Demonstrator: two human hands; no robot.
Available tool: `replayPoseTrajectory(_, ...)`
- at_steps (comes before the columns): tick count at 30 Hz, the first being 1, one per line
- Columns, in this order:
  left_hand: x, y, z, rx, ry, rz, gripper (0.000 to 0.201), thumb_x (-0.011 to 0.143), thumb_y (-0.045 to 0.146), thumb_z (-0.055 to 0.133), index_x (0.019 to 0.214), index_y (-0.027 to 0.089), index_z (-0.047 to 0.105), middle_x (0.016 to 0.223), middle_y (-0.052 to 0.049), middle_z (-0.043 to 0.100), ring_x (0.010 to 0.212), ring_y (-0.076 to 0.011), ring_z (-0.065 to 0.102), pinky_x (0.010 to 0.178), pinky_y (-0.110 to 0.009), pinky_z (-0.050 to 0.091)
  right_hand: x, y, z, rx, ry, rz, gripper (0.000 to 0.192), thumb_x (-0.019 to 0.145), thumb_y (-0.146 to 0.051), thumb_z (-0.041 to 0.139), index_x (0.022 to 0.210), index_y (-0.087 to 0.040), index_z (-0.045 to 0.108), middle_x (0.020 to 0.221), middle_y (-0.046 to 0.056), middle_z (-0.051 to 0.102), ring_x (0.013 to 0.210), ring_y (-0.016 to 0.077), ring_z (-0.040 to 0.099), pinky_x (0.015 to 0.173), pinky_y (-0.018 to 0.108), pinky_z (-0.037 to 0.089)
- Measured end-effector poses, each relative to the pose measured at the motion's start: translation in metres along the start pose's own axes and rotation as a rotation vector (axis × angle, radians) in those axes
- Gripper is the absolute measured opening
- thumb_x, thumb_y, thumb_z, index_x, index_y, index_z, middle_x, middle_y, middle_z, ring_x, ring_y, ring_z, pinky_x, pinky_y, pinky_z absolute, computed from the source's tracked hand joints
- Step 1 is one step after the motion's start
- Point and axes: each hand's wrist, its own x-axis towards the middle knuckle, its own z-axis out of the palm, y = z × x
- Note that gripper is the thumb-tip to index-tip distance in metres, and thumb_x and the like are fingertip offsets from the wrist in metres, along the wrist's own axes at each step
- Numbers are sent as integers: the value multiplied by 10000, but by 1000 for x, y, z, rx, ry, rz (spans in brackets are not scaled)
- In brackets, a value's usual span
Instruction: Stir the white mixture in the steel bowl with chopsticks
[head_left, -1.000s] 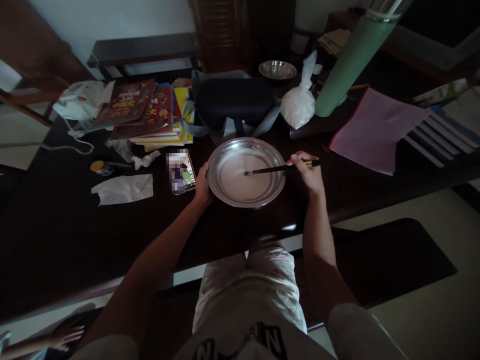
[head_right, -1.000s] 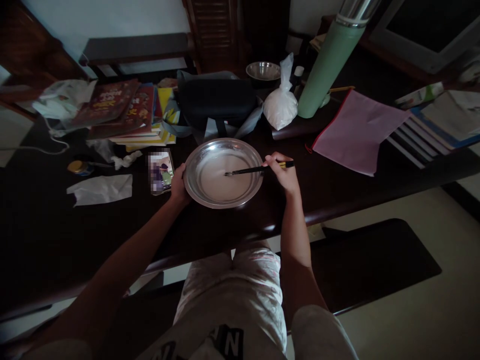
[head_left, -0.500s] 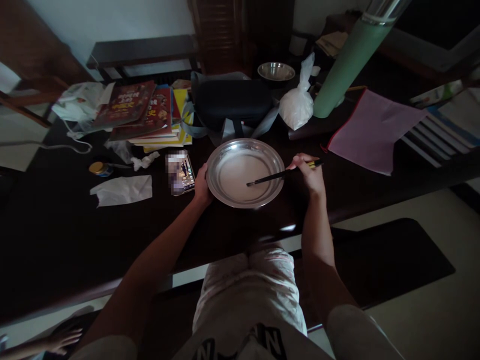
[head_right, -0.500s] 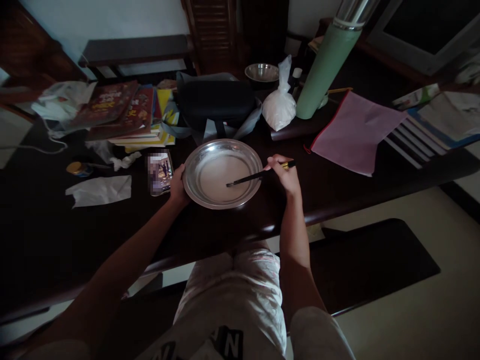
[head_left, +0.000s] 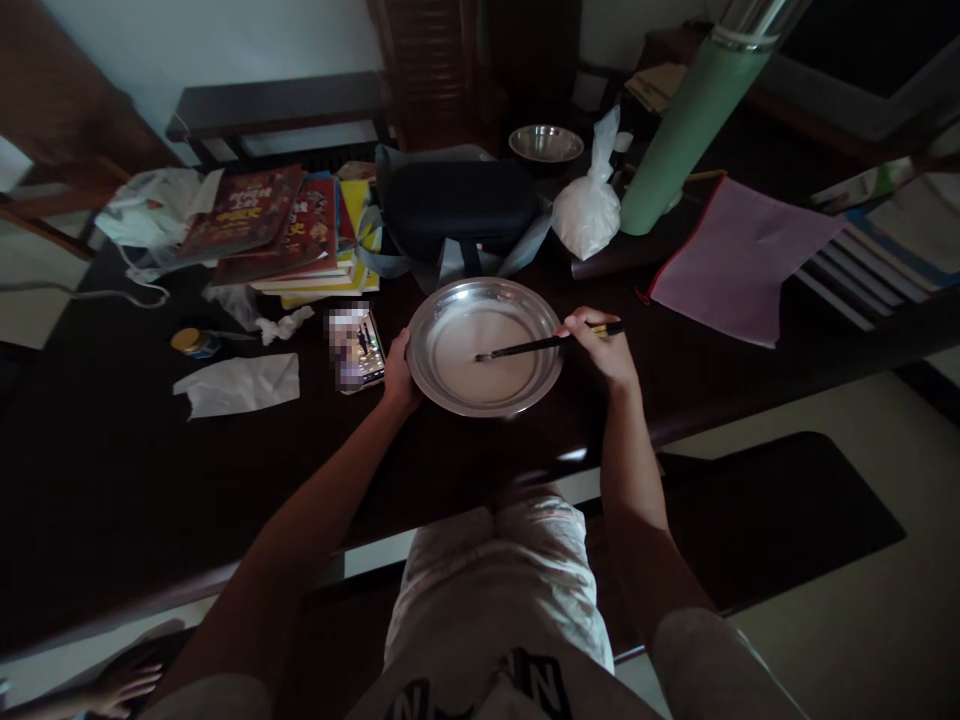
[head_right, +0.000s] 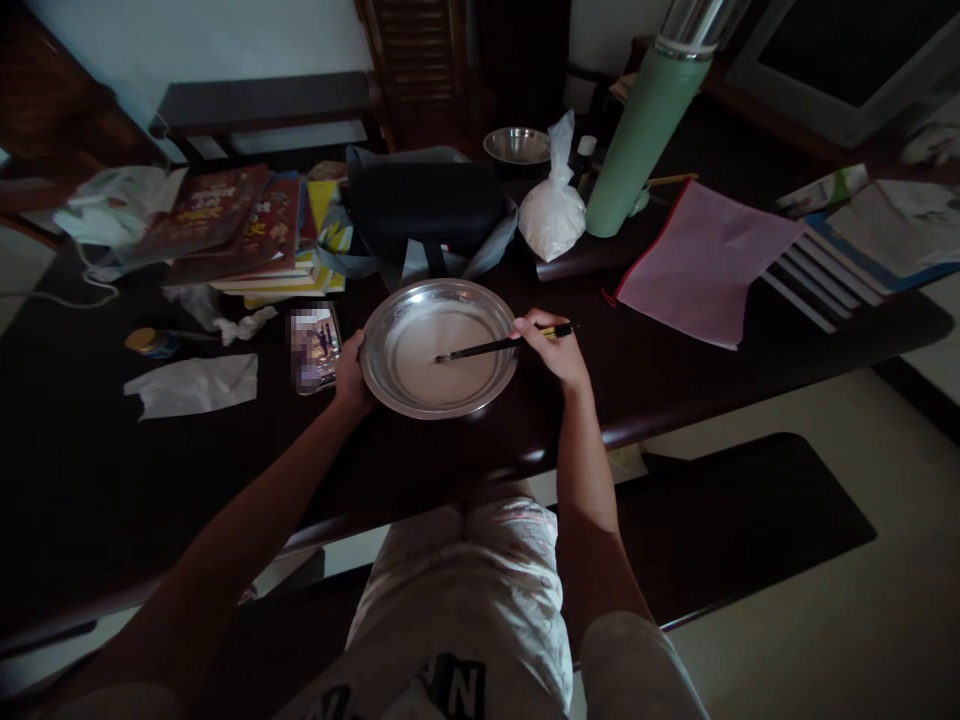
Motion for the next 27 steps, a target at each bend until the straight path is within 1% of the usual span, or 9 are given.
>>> replayPoseTrajectory(4,-1,0,1,-17,-41,-13,264,775,489,773,772,234,706,724,-7,728,937,-270,750,889,-371,594,-1,-1,-2,-11,128,19,562,815,-793,707,614,-268,689,634,-7,698,658,188,665,717,358,536)
replayPoseTrajectory(9,0,0,0,-49,-3,-11,230,786,452,784,787,235,709,751,6,753,858,-228,735,850,-334,585,-1,-3,0,0,11,16,532,792,-778,743,629,-272,722,666,2,726,693,196,687,709,354,532)
replayPoseTrajectory(11,1,-1,-1,-52,-7,-13,222,796,447,776,797,232,719,750,8,755,841,-213,726,837,-314,579,0,-3,0,-8,44,11,535,790,-784,739,633,-273,716,674,3,733,698,197,687,712,354,535)
replayPoseTrajectory(14,0,-1,-1,-44,-43,-18,253,797,468,776,823,220,734,766,-2,758,897,-228,740,871,-322,574,-1,-3,-1,1,137,27,573,798,-802,714,600,-266,673,629,-4,702,661,196,677,727,364,548)
replayPoseTrajectory(16,-1,0,0,-46,-48,-21,256,796,467,777,826,217,732,797,-15,769,949,-249,751,895,-341,575,-1,-2,-1,10,114,36,574,797,-797,718,596,-262,670,617,-6,690,657,196,679,722,362,548)
replayPoseTrajectory(18,-1,0,0,-51,-44,-30,235,808,451,762,811,218,729,819,-29,777,983,-264,754,894,-351,581,-1,-2,1,3,40,31,551,791,-785,735,619,-263,695,644,-5,707,681,198,688,708,354,541)
replayPoseTrajectory(20,-1,0,0,-57,-37,-24,212,817,432,750,795,222,728,816,-32,776,980,-261,753,881,-345,586,-1,-1,2,-9,6,16,532,794,-778,739,644,-268,717,677,-2,727,704,197,690,702,347,536)
replayPoseTrajectory(24,0,-1,-1,-44,-36,6,222,802,442,770,787,224,729,759,-13,752,908,-241,747,852,-328,586,-1,-2,1,12,111,18,538,805,-768,735,615,-266,701,649,-5,712,663,187,670,711,348,539)
replayPoseTrajectory(27,0,-1,-1,-38,-40,15,231,790,453,779,779,229,721,738,-2,738,868,-229,738,816,-313,579,-2,-3,1,37,78,32,540,795,-761,752,595,-262,700,627,-6,705,655,190,677,713,350,541)
